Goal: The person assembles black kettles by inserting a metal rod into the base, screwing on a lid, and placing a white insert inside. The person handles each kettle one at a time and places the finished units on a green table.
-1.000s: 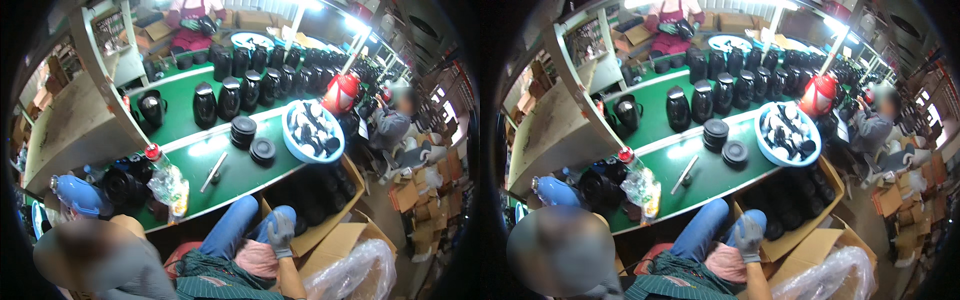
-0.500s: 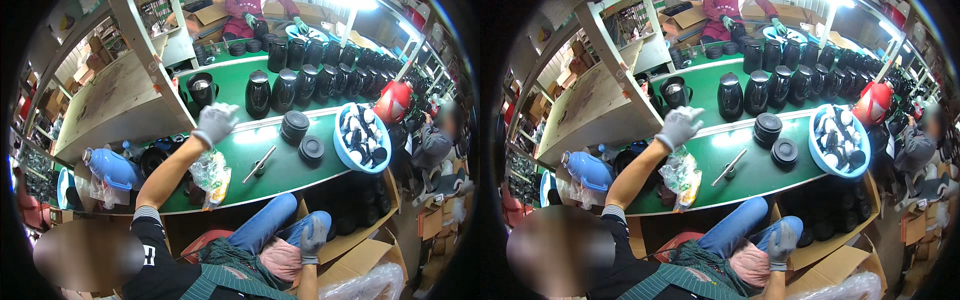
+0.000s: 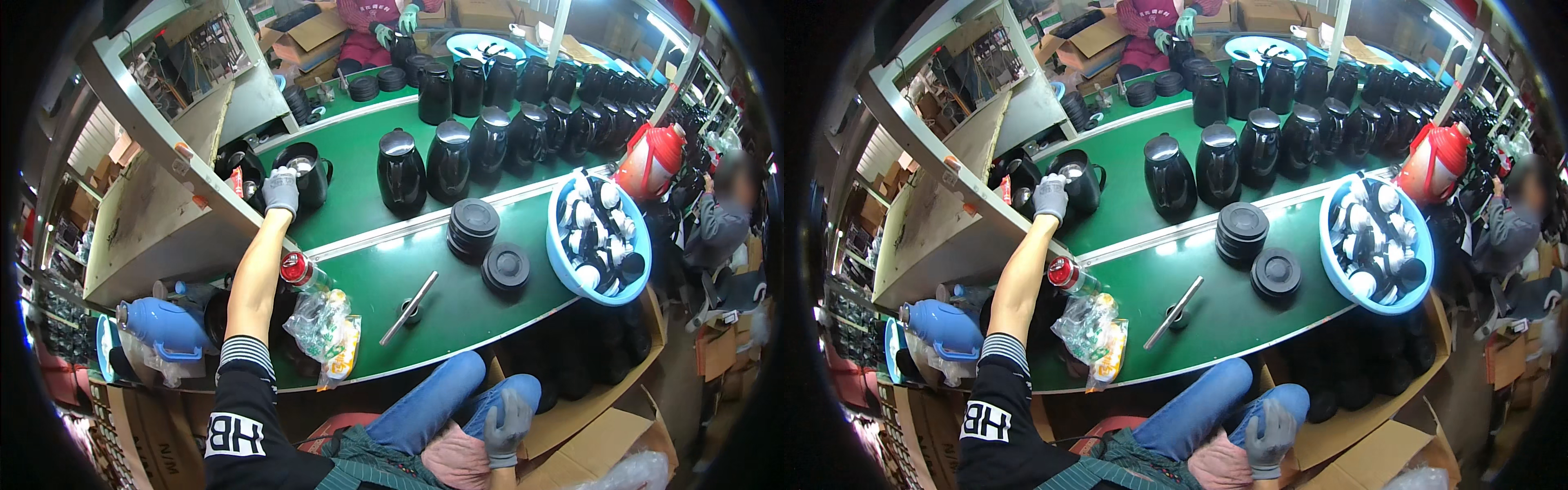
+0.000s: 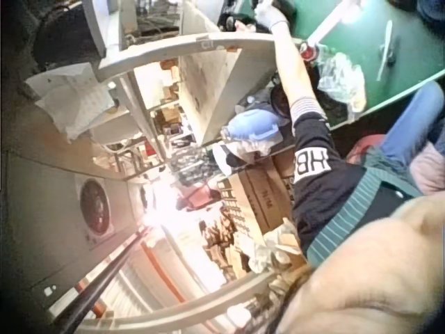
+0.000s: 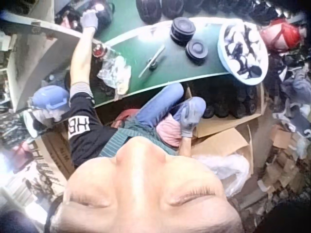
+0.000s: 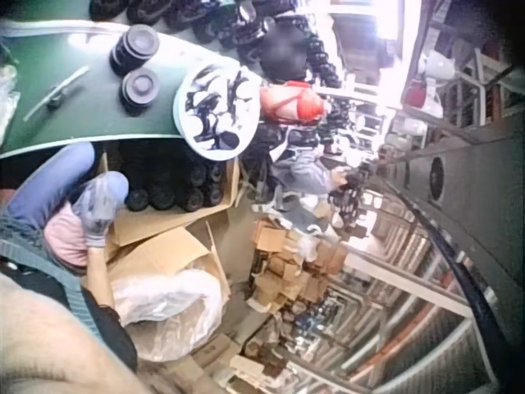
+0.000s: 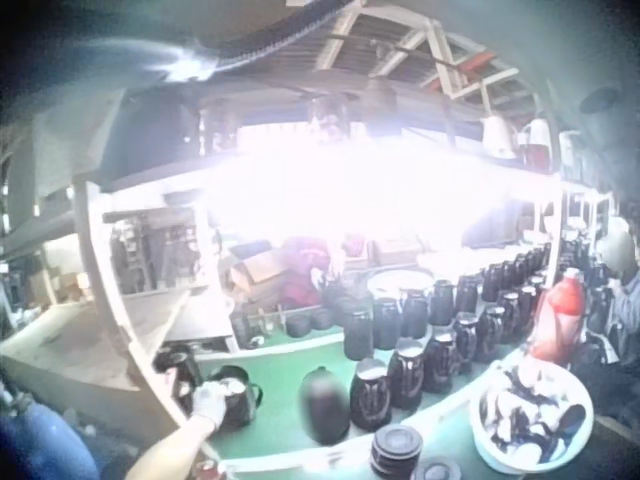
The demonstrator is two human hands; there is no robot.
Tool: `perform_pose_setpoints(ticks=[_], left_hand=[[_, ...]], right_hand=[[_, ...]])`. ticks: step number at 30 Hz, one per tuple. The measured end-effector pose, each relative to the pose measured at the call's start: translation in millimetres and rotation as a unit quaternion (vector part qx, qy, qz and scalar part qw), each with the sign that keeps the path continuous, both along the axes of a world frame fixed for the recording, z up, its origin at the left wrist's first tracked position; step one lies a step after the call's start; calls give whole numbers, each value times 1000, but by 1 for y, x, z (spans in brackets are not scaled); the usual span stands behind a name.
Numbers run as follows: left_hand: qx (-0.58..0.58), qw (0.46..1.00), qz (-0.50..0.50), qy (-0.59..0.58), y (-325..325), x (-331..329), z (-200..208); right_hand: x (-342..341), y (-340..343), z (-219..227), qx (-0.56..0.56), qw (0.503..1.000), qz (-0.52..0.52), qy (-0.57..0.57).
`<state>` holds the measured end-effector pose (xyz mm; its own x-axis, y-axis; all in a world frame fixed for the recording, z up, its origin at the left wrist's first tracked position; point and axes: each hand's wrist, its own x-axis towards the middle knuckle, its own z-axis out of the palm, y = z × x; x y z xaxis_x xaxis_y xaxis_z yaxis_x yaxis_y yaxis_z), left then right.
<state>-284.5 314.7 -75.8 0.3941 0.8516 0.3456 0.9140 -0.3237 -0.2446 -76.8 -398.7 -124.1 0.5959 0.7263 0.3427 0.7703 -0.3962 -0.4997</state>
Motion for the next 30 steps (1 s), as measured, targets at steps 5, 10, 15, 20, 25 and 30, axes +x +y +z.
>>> perform_pose_setpoints(ticks=[5,10,15,20,25,30], left_hand=[[-51,990,-103,-79,-46,23,40],[-6,966,-228,-123,-102,10,96],[8,914,-379,-147,-221,1,179],[-129,851,-487,-150,-336,-3,217],[-279,745,-604,-39,-417,-20,210],[-357,681,-640,-14,-465,-25,194]], right_hand=[[-3,6,5,12,1000,-4,18],[0,8,13,43,999,24,7],[6,51,86,158,981,113,20],[2,105,179,162,957,236,-57],[-13,85,202,82,930,346,-94],[-38,12,183,81,928,355,80]])
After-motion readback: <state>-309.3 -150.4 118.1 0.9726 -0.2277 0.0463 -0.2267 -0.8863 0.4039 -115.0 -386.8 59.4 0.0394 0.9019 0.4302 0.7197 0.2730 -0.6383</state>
